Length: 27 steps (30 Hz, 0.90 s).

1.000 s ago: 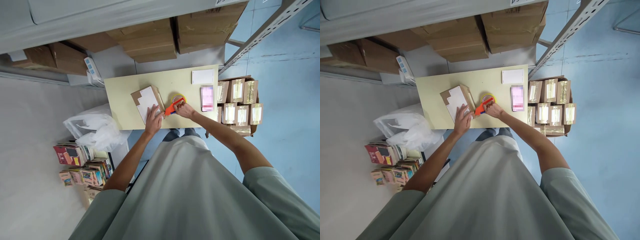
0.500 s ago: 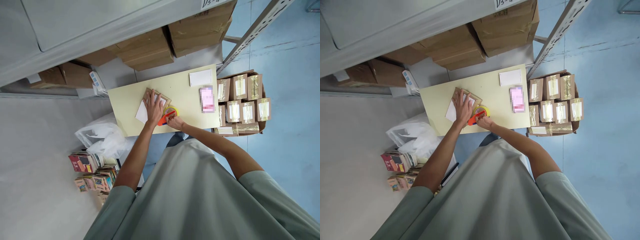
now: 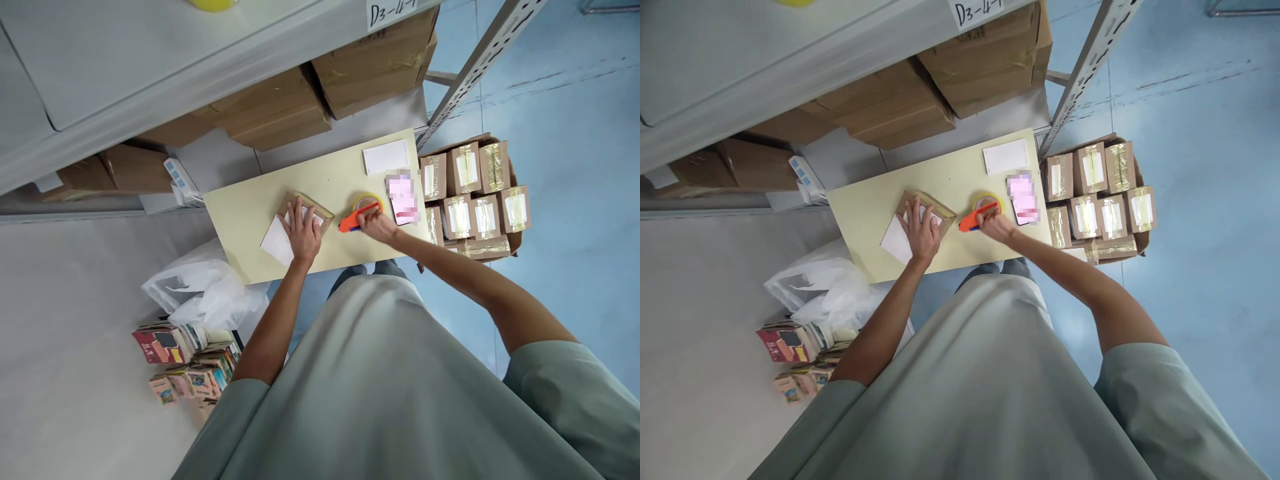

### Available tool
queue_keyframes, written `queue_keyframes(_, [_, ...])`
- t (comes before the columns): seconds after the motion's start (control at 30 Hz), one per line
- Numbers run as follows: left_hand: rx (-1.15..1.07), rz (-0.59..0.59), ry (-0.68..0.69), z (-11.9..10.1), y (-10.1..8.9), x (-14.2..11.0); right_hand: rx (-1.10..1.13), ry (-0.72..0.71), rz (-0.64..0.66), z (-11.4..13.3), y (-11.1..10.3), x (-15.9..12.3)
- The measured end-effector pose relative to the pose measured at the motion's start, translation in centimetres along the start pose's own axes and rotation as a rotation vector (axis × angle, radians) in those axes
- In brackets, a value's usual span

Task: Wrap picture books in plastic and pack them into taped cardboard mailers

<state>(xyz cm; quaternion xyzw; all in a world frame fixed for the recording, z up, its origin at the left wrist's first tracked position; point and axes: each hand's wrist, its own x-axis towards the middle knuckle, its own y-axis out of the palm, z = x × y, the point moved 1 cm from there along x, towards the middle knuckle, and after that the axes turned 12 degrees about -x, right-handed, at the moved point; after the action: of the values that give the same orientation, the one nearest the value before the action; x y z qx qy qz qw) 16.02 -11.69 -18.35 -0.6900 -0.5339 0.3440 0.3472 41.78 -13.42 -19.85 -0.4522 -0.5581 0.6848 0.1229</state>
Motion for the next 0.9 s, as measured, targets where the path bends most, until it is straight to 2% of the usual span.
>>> queue_keyframes(0.1, [-0.003,0.014,0.002,0.1,0.0,-0.1,-0.025,0.081,-0.009,-4.3,-0.5,0.5])
queue_keyframes(0.2, [-0.019,0.049,0.013,0.1,-0.2,-0.2,-0.02,0.083,-0.051,-5.1,-1.7,1.9])
queue_keyframes(0.4, [-0.063,0.107,0.101,0.2,-0.6,-1.7,-0.02,-0.034,-0.12,-1.9,-2.6,3.4])
queue_keyframes(0.53, [-0.086,0.138,0.168,0.4,-0.8,-3.6,-0.045,-0.135,-0.136,0.0,-2.2,2.7])
queue_keyframes(0.63, [-0.097,0.113,0.179,0.3,-1.1,-4.7,-0.033,-0.2,-0.137,1.6,-2.1,2.0])
queue_keyframes(0.7, [-0.092,0.057,0.125,0.0,-1.2,-5.0,-0.006,-0.234,-0.144,2.9,-2.1,1.6])
queue_keyframes(0.8, [-0.023,-0.058,-0.052,-0.9,-0.7,-5.1,0.048,-0.266,-0.16,5.1,-2.2,1.3])
queue_keyframes(0.9, [0.047,-0.063,-0.146,-1.8,0.4,-5.5,0.087,-0.291,-0.171,7.4,-2.7,1.5])
